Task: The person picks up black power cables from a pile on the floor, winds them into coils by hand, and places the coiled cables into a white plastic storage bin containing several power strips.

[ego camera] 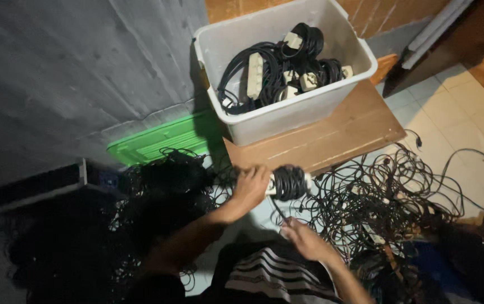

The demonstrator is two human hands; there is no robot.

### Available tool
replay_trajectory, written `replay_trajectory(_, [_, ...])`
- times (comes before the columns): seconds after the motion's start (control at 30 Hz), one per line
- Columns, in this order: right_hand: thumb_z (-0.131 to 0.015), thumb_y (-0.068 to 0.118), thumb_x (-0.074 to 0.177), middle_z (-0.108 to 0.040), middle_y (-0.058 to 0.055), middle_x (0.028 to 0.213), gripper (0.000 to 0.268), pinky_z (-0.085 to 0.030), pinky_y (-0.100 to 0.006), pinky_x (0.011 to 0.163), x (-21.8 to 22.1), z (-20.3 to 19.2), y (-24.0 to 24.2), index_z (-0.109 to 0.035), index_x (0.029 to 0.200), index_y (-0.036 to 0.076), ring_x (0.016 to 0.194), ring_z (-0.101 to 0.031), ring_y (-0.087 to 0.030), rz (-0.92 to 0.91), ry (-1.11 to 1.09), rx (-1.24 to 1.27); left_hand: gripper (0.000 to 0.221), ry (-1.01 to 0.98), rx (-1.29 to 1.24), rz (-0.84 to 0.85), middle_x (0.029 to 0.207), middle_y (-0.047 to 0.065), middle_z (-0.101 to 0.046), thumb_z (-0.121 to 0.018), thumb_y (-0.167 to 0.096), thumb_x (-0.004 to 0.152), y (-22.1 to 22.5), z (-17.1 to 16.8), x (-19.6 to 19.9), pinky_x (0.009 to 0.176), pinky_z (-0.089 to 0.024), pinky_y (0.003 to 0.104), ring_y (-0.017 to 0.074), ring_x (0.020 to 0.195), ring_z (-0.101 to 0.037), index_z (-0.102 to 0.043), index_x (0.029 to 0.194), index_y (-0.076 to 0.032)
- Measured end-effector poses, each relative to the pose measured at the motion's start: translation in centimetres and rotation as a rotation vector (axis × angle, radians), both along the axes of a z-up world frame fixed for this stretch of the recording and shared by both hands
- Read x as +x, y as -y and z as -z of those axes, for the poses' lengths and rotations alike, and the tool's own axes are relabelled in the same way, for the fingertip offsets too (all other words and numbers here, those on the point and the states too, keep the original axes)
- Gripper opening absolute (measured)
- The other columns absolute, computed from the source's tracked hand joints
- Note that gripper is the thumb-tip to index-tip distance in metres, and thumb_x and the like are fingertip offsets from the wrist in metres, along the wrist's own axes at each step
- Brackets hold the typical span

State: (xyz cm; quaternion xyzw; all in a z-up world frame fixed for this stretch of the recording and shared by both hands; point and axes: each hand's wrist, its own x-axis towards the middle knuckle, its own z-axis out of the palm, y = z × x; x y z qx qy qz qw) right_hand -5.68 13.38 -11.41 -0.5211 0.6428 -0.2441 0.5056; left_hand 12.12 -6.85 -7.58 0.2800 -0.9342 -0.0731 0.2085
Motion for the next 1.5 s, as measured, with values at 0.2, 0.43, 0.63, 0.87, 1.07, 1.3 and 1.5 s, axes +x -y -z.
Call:
replay_trajectory(0.2, [-0.052, 0.041, 0.101, -0.072, -0.015, 0.078, 0.039, -0.053, -0.045, 0.067, -8.2, -4.0, 4.1, -0.075, 0.101, 0.010, 0.071, -0.067, -0.030, -0.156, -0.521, -0.214, 0.058, 0.084, 0.195, 0.505, 0.113, 0.012, -0.060, -0.084, -0.017, 0.062, -4.3, -0.1, 0.5, 0.076, -0.055, 0.046, 0.0335, 0.102, -0.065, -0.062, 0.115, -0.007])
replay_trajectory(0.43, [-0.037, 0.042, 0.114, -0.066, -0.020, 0.082, 0.054, -0.052, -0.043, 0.076, -3.2, 8.2, 2.3, -0.065, 0.096, 0.000, 0.078, -0.063, -0.032, 0.492, 0.321, -0.126, 0.066, -0.341, 0.512, 0.252, 0.113, 0.016, -0.059, -0.087, -0.025, 0.063, -2.7, -3.4, -0.8, 0.083, -0.055, 0.049, 0.0381, 0.100, -0.064, -0.061, 0.121, -0.006])
replay_trajectory(0.63, [-0.033, 0.041, 0.115, -0.069, -0.023, 0.094, 0.057, -0.055, -0.042, 0.084, -1.1, 4.1, -1.9, -0.066, 0.105, -0.004, 0.089, -0.068, -0.031, 0.170, -0.056, -0.108, 0.059, -0.305, 0.383, -0.234, 0.114, 0.017, -0.060, -0.084, -0.022, 0.065, -0.3, 1.6, -2.2, 0.082, -0.054, 0.051, 0.0405, 0.101, -0.063, -0.061, 0.116, -0.005])
replay_trajectory(0.87, [-0.045, 0.036, 0.106, -0.068, -0.016, 0.066, 0.045, -0.054, -0.043, 0.059, -10.0, -1.5, 2.2, -0.072, 0.088, 0.003, 0.057, -0.064, -0.027, 0.038, -0.429, -0.288, 0.052, 0.001, 0.510, 0.367, 0.107, 0.016, -0.064, -0.085, -0.028, 0.061, -5.5, 0.1, 0.0, 0.084, -0.054, 0.048, 0.0370, 0.104, -0.064, -0.066, 0.102, -0.004])
replay_trajectory(1.07, [-0.043, 0.036, 0.108, -0.066, -0.015, 0.068, 0.048, -0.051, -0.043, 0.061, -4.6, 7.4, 0.9, -0.068, 0.083, 0.003, 0.061, -0.062, -0.027, 0.612, 0.256, -0.139, 0.067, -0.249, 0.898, 0.389, 0.106, 0.016, -0.064, -0.086, -0.031, 0.055, -6.3, -4.7, -0.8, 0.090, -0.054, 0.044, 0.0356, 0.101, -0.066, -0.061, 0.109, -0.001])
replay_trajectory(1.3, [-0.048, 0.042, 0.103, -0.069, -0.019, 0.075, 0.044, -0.051, -0.047, 0.066, -1.2, 1.3, -2.0, -0.070, 0.087, 0.007, 0.070, -0.066, -0.034, 0.205, -0.153, -0.046, 0.061, -0.113, 0.443, -0.108, 0.117, 0.017, -0.062, -0.085, -0.019, 0.062, -2.5, -1.1, -2.7, 0.081, -0.053, 0.052, 0.0421, 0.102, -0.063, -0.062, 0.118, -0.007])
replay_trajectory(1.5, [-0.052, 0.043, 0.100, -0.072, -0.020, 0.076, 0.043, -0.053, -0.047, 0.065, -9.3, -2.5, 0.2, -0.073, 0.087, 0.008, 0.071, -0.070, -0.034, 0.010, -0.525, -0.270, 0.057, 0.116, 0.507, 0.410, 0.120, 0.014, -0.062, -0.080, -0.018, 0.069, -5.0, 1.9, -0.9, 0.086, -0.055, 0.049, 0.0386, 0.107, -0.066, -0.063, 0.122, -0.007])
